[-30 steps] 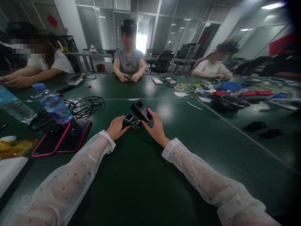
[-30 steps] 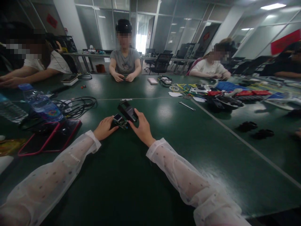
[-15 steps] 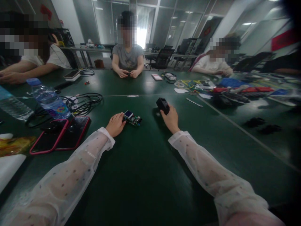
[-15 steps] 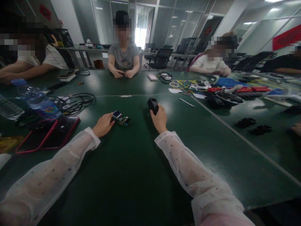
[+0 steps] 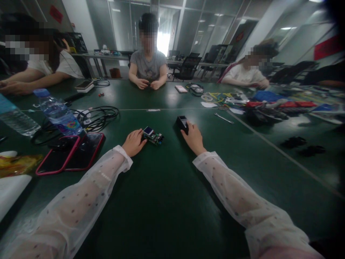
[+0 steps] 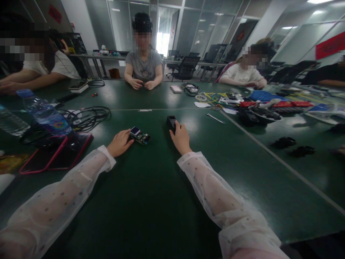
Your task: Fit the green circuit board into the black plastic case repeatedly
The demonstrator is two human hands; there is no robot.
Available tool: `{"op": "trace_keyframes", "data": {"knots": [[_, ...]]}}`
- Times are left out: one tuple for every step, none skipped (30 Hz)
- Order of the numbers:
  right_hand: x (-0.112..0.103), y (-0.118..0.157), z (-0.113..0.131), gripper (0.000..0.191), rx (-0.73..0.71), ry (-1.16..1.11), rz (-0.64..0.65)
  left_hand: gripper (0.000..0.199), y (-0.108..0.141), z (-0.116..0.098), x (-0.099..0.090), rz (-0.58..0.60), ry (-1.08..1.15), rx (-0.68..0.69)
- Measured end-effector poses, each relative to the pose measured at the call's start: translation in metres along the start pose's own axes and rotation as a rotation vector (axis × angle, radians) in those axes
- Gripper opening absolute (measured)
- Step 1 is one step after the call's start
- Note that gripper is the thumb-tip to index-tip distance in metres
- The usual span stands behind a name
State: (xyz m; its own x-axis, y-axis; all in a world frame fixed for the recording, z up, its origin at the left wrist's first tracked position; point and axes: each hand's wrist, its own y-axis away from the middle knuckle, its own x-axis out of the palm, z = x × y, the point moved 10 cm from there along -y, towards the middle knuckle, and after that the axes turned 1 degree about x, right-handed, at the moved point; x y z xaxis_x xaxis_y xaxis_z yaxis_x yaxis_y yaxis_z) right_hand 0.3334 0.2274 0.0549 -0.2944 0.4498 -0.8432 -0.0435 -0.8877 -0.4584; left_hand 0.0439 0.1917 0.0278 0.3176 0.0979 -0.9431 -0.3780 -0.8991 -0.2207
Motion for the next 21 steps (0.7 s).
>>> {"op": "trace_keyframes", "data": {"knots": [[0.0006,0.0003,0.0009,0.058,-0.007,0.003,0.000,0.052,-0.0001,0.0001,0.0003,0.002,0.000,0.001],[0.0008,0.0006,0.0018,0.057,-0.014,0.004,-0.002,0.051,-0.0003,-0.0001,0.0004,0.004,-0.002,0.002],[0.0008,0.0010,0.0027,0.057,-0.020,0.006,-0.005,0.050,-0.0004,-0.0004,0.0001,0.003,-0.008,0.002],[0.0007,0.0013,0.0035,0.056,-0.026,0.009,-0.007,0.050,-0.0005,-0.0010,-0.0004,0.002,-0.014,0.002],[0.0005,0.0016,0.0040,0.056,-0.029,0.012,-0.008,0.049,-0.0006,-0.0016,-0.0009,0.003,-0.020,0.002],[0.0005,0.0018,0.0043,0.056,-0.031,0.013,-0.007,0.049,-0.0005,-0.0023,-0.0014,0.005,-0.024,0.002],[0.0006,0.0020,0.0045,0.056,-0.031,0.012,-0.003,0.049,-0.0005,-0.0031,-0.0018,0.009,-0.026,0.002],[0.0007,0.0022,0.0047,0.056,-0.031,0.010,0.001,0.049,-0.0003,-0.0038,-0.0022,0.014,-0.026,0.000],[0.0007,0.0024,0.0048,0.056,-0.031,0.008,0.005,0.050,-0.0002,-0.0043,-0.0024,0.018,-0.026,-0.001],[0.0006,0.0025,0.0050,0.056,-0.031,0.007,0.008,0.050,0.0000,-0.0049,-0.0027,0.023,-0.025,-0.002],[0.0004,0.0026,0.0050,0.057,-0.030,0.008,0.008,0.051,0.0002,-0.0053,-0.0031,0.025,-0.023,-0.003],[0.0000,0.0027,0.0051,0.057,-0.031,0.010,0.006,0.051,0.0003,-0.0057,-0.0034,0.026,-0.023,-0.002],[-0.0004,0.0027,0.0052,0.057,-0.032,0.011,0.003,0.051,0.0004,-0.0059,-0.0039,0.025,-0.023,-0.003],[-0.0008,0.0027,0.0053,0.057,-0.035,0.010,-0.001,0.051,0.0004,-0.0060,-0.0043,0.024,-0.024,-0.004],[-0.0013,0.0026,0.0054,0.057,-0.038,0.008,-0.006,0.050,0.0004,-0.0061,-0.0045,0.024,-0.025,-0.005],[-0.0016,0.0025,0.0055,0.057,-0.041,0.005,-0.010,0.050,0.0003,-0.0060,-0.0044,0.027,-0.026,-0.007],[-0.0018,0.0024,0.0055,0.057,-0.044,0.003,-0.013,0.050,0.0003,-0.0059,-0.0040,0.032,-0.027,-0.009],[-0.0017,0.0022,0.0053,0.057,-0.044,0.001,-0.014,0.050,0.0002,-0.0058,-0.0037,0.037,-0.027,-0.011],[-0.0014,0.0020,0.0052,0.057,-0.045,-0.002,-0.013,0.051,0.0001,-0.0056,-0.0035,0.040,-0.027,-0.013],[-0.0011,0.0017,0.0052,0.057,-0.047,-0.007,-0.012,0.051,0.0001,-0.0054,-0.0036,0.040,-0.026,-0.014],[-0.0011,0.0014,0.0056,0.057,-0.051,-0.016,-0.013,0.051,0.0000,-0.0052,-0.0038,0.037,-0.025,-0.015]]}}
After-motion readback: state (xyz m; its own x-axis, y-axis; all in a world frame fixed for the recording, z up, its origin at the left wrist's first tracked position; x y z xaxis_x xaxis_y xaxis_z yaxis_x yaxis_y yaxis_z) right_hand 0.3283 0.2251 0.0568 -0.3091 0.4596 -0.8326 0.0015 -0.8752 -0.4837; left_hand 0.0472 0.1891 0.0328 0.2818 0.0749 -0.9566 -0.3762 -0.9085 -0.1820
